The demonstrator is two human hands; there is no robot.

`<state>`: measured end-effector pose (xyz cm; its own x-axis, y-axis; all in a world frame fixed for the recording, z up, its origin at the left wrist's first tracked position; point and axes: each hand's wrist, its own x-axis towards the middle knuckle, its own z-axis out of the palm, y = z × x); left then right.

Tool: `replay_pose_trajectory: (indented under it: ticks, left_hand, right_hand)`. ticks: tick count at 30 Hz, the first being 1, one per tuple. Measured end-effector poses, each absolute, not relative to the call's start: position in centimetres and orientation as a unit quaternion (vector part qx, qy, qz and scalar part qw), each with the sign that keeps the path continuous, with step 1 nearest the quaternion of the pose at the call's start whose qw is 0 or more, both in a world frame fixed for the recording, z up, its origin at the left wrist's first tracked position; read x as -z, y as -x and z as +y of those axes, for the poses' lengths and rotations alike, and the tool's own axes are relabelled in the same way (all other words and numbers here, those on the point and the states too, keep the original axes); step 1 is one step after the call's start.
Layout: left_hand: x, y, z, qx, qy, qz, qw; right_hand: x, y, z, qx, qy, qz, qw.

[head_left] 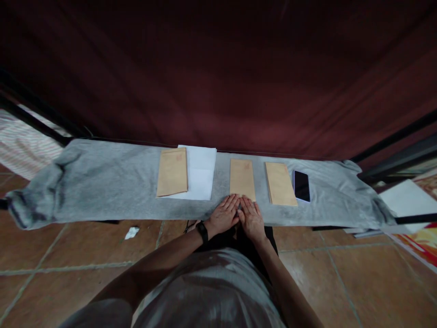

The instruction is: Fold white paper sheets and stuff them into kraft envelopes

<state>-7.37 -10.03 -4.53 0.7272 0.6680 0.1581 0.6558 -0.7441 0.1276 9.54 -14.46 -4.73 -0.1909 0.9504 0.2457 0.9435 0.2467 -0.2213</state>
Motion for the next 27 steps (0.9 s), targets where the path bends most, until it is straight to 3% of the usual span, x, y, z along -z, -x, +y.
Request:
replay_pose_trajectory:
  ticks: [17,27]
  left_hand:
    - [4.1,7.3,-9.5,-0.134,-0.921,0.364,0.04]
    - [5.0,2.9,-2.8,-0.127,-0.915,0.379,0.062]
  right_hand:
    - [5.5,-12.7,-14.8,0.028,0.643,-0.746,0.171]
    - [5.1,-12.1,-14.8,0.035,0.653,-0.732,0.191]
